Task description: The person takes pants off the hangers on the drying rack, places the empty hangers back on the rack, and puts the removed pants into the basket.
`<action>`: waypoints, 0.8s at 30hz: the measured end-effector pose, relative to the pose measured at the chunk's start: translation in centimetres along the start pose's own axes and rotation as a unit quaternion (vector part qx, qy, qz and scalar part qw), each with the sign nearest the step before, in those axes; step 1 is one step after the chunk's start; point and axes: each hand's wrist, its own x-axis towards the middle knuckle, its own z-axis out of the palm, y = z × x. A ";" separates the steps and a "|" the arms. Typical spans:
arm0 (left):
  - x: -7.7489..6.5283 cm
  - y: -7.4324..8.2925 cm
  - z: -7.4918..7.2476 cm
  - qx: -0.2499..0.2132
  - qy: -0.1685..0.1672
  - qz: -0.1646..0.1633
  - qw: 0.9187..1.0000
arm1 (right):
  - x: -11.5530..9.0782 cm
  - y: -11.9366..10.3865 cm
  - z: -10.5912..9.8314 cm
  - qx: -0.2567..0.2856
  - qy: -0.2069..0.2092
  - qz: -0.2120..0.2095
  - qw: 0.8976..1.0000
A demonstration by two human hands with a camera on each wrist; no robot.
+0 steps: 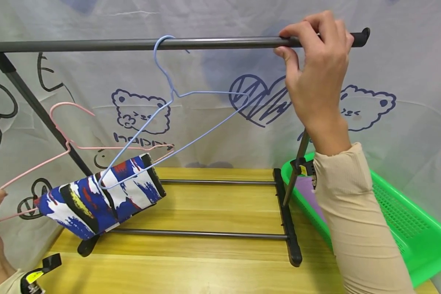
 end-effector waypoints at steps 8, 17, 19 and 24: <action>0.4 -0.5 -1.2 0.043 -0.051 -0.007 0.998 | 0.0 0.0 -0.1 -0.005 -0.005 0.000 1.000; 0.3 -0.9 -1.6 0.027 -0.102 0.031 0.994 | 0.0 -0.1 -0.1 -0.010 -0.004 0.000 1.000; 0.3 -0.9 -1.6 0.018 -0.116 0.033 0.993 | 0.0 -0.1 -0.1 -0.009 -0.003 -0.001 1.000; 0.4 -1.2 -1.6 -0.026 -0.130 0.027 0.991 | 0.0 -0.1 -0.2 -0.009 -0.005 -0.003 1.000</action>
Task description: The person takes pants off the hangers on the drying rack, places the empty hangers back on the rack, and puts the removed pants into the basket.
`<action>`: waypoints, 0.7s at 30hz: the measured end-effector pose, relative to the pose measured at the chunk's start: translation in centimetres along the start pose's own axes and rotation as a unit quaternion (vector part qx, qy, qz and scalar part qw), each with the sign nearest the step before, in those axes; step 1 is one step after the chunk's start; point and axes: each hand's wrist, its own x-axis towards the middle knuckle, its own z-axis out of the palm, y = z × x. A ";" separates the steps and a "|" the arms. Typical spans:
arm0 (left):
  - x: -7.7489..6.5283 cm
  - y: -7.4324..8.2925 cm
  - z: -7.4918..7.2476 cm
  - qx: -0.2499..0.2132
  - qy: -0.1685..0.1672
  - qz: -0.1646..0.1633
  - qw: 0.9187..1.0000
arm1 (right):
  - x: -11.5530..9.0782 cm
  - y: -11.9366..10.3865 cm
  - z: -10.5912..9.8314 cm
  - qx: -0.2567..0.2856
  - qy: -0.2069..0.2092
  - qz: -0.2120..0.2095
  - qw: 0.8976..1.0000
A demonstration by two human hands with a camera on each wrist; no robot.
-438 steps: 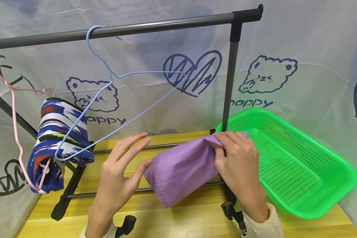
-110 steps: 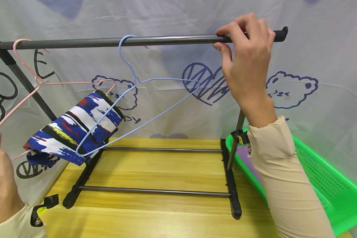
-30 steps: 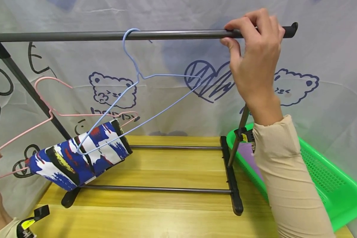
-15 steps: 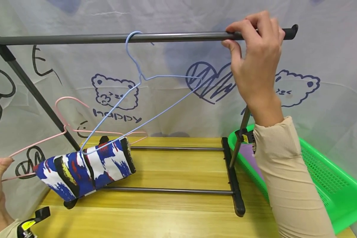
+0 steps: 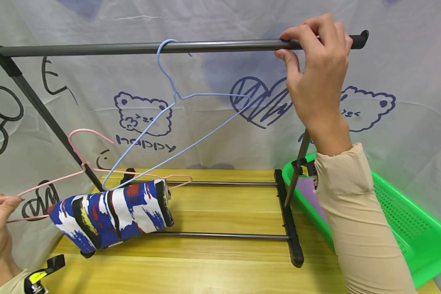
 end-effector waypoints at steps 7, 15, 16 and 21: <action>-0.2 0.3 0.0 -0.033 -0.002 -0.005 0.999 | 0.0 0.0 0.0 0.000 -0.005 -0.002 1.000; -0.1 0.4 -0.3 -0.045 -0.022 -0.003 0.999 | 0.0 0.0 -0.2 0.000 -0.013 -0.007 1.000; -0.1 0.4 -0.4 -0.043 -0.025 -0.002 0.999 | 0.0 0.0 -0.2 0.001 -0.012 -0.006 1.000; 0.0 0.7 -0.8 -0.029 -0.047 0.000 0.998 | 0.0 0.0 -0.2 0.002 -0.012 -0.004 1.000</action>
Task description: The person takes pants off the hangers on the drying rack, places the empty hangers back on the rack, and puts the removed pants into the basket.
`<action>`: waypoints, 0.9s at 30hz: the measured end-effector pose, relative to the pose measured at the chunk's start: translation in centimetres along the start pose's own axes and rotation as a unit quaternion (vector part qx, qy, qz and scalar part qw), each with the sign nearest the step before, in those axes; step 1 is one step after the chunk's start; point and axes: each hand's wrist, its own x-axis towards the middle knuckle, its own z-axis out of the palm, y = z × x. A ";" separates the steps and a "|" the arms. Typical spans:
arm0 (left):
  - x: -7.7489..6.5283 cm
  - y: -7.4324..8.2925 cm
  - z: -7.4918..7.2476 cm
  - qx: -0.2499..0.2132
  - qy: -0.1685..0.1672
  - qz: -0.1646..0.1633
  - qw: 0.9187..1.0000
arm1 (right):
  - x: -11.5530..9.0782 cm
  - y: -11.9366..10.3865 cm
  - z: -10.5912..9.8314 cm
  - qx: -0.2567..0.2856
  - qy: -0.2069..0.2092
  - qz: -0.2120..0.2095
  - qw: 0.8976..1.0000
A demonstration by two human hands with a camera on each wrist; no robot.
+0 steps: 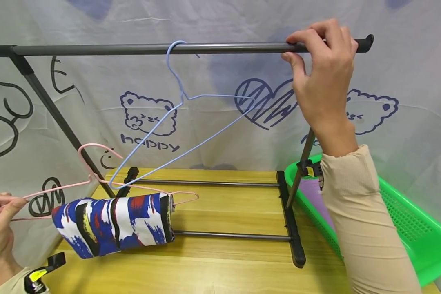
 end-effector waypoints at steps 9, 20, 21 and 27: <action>0.0 0.1 -0.2 -0.013 -0.037 -0.009 0.999 | -0.2 0.0 -0.2 -0.002 -0.009 -0.012 1.000; 0.0 0.3 -1.0 -0.012 -0.082 -0.016 0.996 | -0.1 -0.1 -0.3 -0.001 -0.011 -0.015 1.000; 0.0 0.4 -0.9 -0.012 -0.084 -0.018 0.996 | -0.1 -0.1 -0.3 -0.001 -0.011 -0.015 1.000; -0.2 0.6 -0.5 -0.010 -0.100 -0.027 0.995 | -0.2 -0.2 -0.4 0.009 -0.012 -0.017 1.000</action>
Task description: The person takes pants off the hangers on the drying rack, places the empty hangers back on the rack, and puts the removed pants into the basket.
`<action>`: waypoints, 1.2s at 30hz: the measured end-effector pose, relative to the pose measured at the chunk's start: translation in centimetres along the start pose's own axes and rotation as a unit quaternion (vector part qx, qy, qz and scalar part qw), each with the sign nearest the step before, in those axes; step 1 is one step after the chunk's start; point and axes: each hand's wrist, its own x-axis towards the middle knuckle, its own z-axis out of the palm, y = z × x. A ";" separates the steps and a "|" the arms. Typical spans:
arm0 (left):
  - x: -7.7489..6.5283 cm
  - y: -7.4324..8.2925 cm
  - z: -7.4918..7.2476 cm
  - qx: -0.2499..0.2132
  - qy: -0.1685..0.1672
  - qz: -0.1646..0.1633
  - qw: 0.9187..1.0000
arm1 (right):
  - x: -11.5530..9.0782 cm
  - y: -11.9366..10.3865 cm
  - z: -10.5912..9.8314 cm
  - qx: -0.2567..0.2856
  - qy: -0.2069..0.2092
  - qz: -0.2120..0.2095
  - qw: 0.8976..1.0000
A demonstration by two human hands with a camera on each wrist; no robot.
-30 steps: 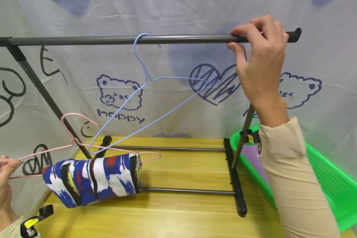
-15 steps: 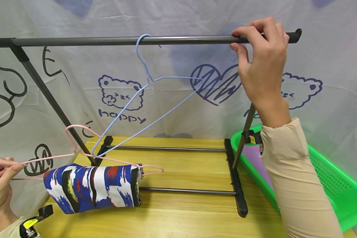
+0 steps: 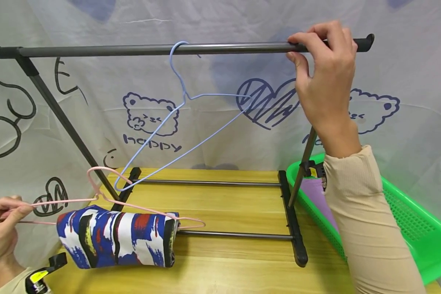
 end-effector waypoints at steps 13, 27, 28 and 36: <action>0.1 1.2 3.0 0.026 -0.054 0.022 0.998 | -1.4 -0.3 -0.4 0.013 -0.003 -0.043 0.999; 0.0 2.0 7.7 0.012 -0.049 0.040 0.998 | -4.9 -1.7 -1.4 0.067 0.026 0.002 0.997; 0.0 2.0 7.9 0.015 -0.046 0.037 0.998 | -5.2 -1.8 -1.6 0.069 0.026 0.007 0.997; 0.0 1.8 10.0 0.036 -0.053 0.047 0.997 | -7.7 -2.3 -2.7 0.081 -0.005 0.026 0.996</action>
